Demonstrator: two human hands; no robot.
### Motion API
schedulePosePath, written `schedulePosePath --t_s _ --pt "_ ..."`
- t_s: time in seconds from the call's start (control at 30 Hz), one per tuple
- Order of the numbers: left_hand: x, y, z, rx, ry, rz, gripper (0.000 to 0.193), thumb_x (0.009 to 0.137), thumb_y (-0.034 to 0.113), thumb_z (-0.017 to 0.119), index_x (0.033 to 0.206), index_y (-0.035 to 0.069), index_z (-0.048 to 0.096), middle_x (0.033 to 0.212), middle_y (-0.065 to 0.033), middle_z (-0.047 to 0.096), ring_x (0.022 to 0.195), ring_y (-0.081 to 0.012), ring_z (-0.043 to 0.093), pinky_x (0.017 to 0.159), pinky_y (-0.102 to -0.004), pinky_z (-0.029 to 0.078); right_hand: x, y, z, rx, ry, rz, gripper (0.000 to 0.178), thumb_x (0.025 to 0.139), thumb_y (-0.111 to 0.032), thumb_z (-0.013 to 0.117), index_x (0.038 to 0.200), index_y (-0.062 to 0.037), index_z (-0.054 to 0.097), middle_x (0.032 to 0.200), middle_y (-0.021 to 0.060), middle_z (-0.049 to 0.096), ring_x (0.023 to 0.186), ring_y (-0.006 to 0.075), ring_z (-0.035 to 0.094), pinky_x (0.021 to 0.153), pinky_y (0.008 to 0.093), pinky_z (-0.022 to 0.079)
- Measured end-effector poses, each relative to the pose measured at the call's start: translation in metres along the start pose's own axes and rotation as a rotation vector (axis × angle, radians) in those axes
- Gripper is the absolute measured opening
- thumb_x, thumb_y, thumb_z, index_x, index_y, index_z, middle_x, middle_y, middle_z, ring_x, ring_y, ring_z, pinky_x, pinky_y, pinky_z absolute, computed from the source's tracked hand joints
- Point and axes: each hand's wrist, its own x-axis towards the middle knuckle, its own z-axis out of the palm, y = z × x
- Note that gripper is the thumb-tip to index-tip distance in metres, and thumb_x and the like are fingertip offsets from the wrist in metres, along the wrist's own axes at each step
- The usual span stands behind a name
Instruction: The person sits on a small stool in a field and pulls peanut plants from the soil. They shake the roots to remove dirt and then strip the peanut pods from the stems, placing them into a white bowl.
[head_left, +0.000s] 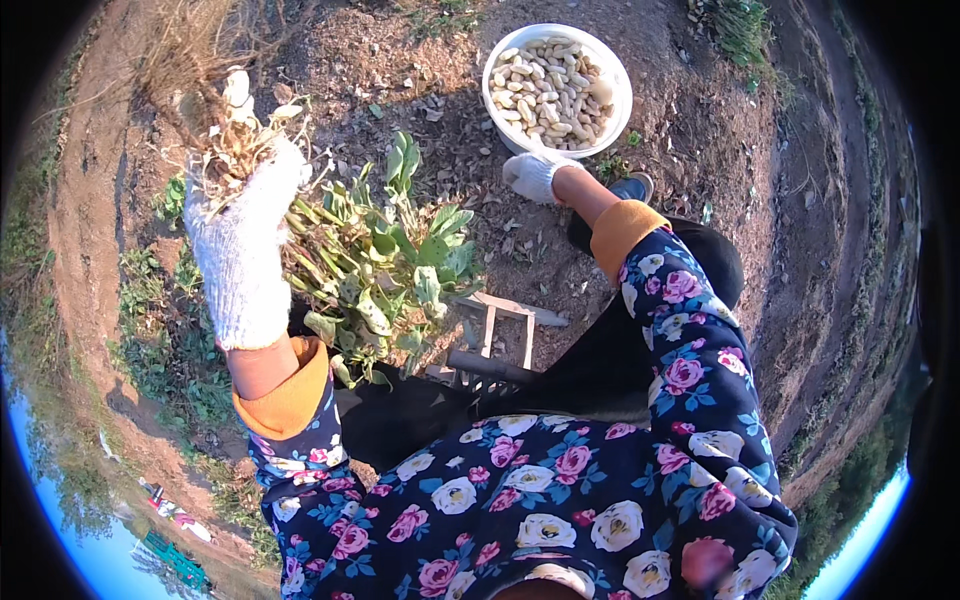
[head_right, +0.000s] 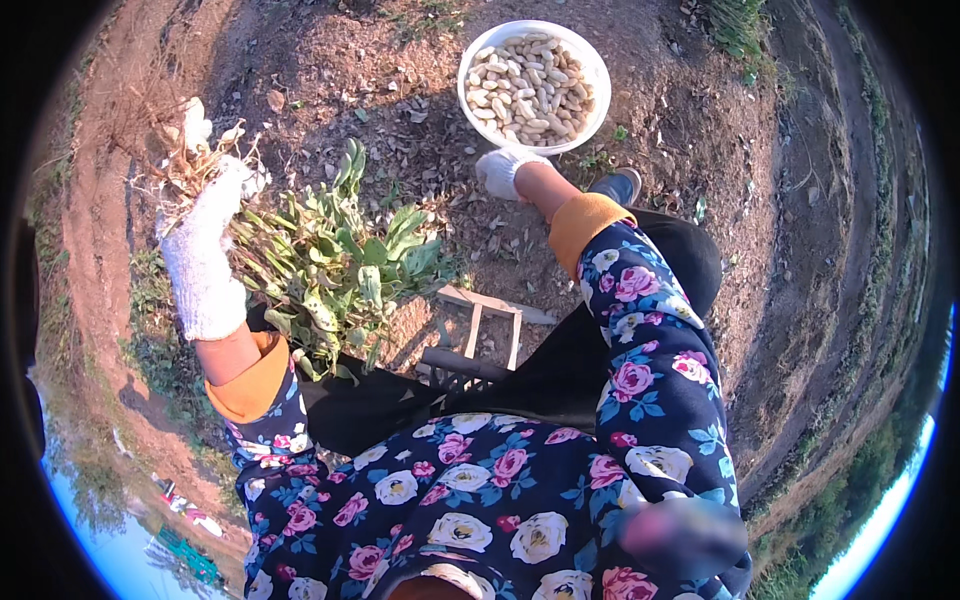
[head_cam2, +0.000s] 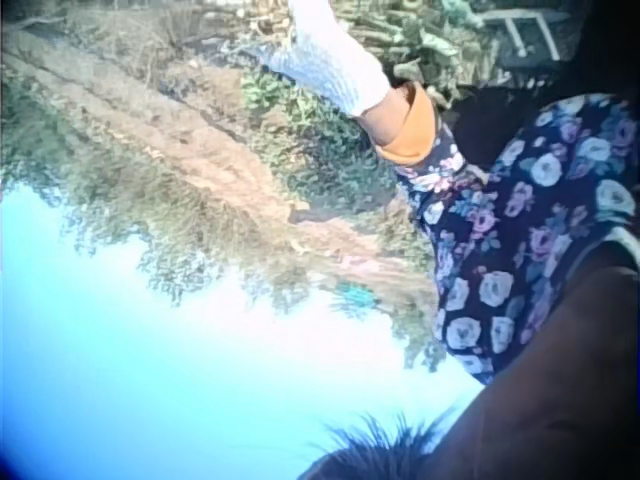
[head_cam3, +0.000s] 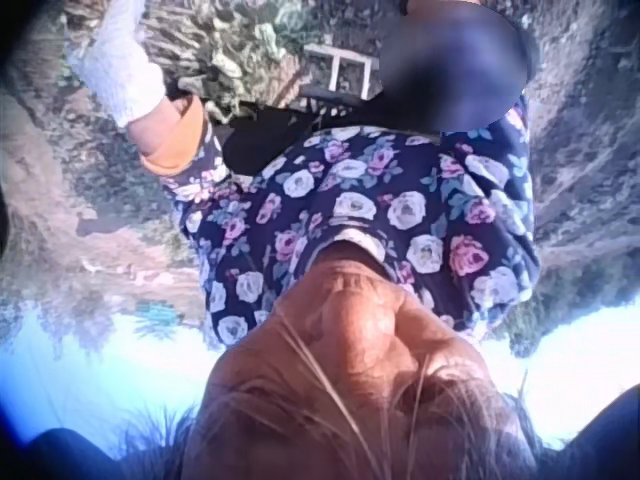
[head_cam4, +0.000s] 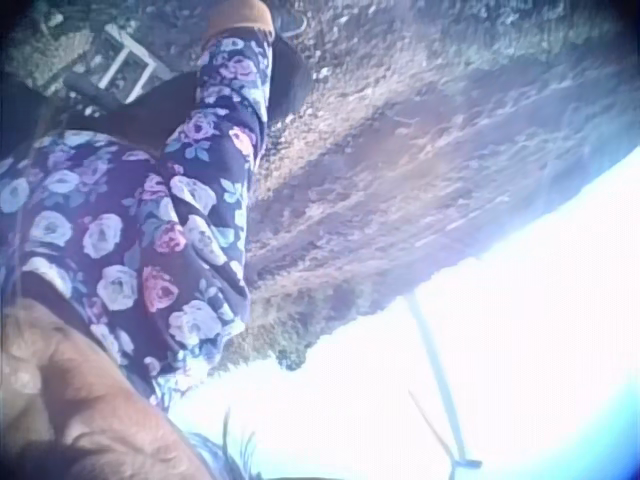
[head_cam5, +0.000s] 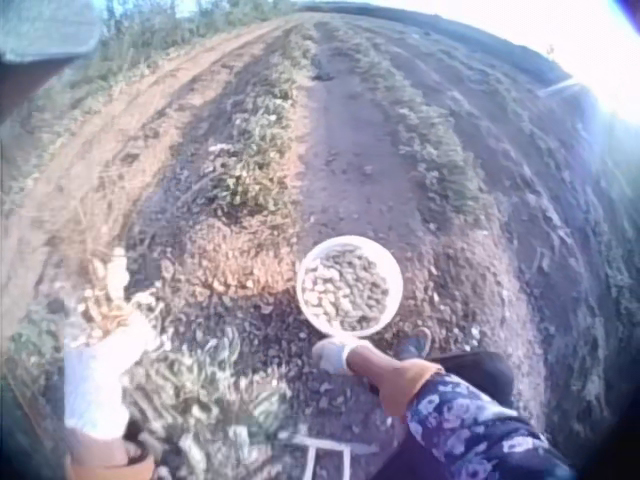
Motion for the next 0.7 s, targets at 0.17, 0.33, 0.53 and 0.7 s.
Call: schedulePosePath --t_s 0.17,0.33,0.53,0.7 --pt "0.0 -0.002 -0.03 0.094 0.388 0.041 0.032 0.088 0.013 0.059 0.115 -0.004 0.064 0.11 -0.0104 0.066 0.103 -0.0145 0.061 0.092 -0.0265 0.044 0.037 0.05 0.098 -0.103 0.061 0.167 0.032 0.081 -0.008 0.049 0.109 -0.0092 0.063 0.107 0.017 0.064 0.098 0.0378 0.062 0.082 0.0433 0.051" --pt "0.01 -0.023 -0.073 0.828 0.101 0.639 0.033 0.091 0.011 0.05 0.118 -0.005 0.061 0.117 -0.0138 0.064 0.108 -0.0206 0.061 0.097 -0.0305 0.044 0.055 0.063 0.131 -0.051 0.198 0.262 0.038 0.086 -0.005 0.045 0.121 -0.0145 0.056 0.128 0.0146 0.053 0.098 0.0379 0.062 0.082 0.0475 0.051" --pt "-0.014 -0.025 -0.079 0.854 0.226 0.435 0.033 0.091 0.01 0.052 0.119 -0.004 0.061 0.116 -0.013 0.064 0.107 -0.0192 0.061 0.095 -0.03 0.045 0.097 0.077 0.159 0.05 0.27 0.272 0.036 0.088 -0.008 0.042 0.122 -0.0139 0.054 0.127 0.0159 0.052 0.097 0.0393 0.062 0.082 0.0471 0.051" --pt "-0.023 -0.03 -0.085 0.747 0.268 0.291 0.033 0.09 0.01 0.054 0.119 -0.004 0.061 0.116 -0.0123 0.064 0.105 -0.0184 0.061 0.094 -0.0294 0.046 0.1 0.076 0.168 0.121 0.386 0.37 0.032 0.09 -0.019 0.048 0.122 -0.0115 0.052 0.101 0.019 0.064 0.089 0.0402 0.064 0.079 0.0485 0.051"
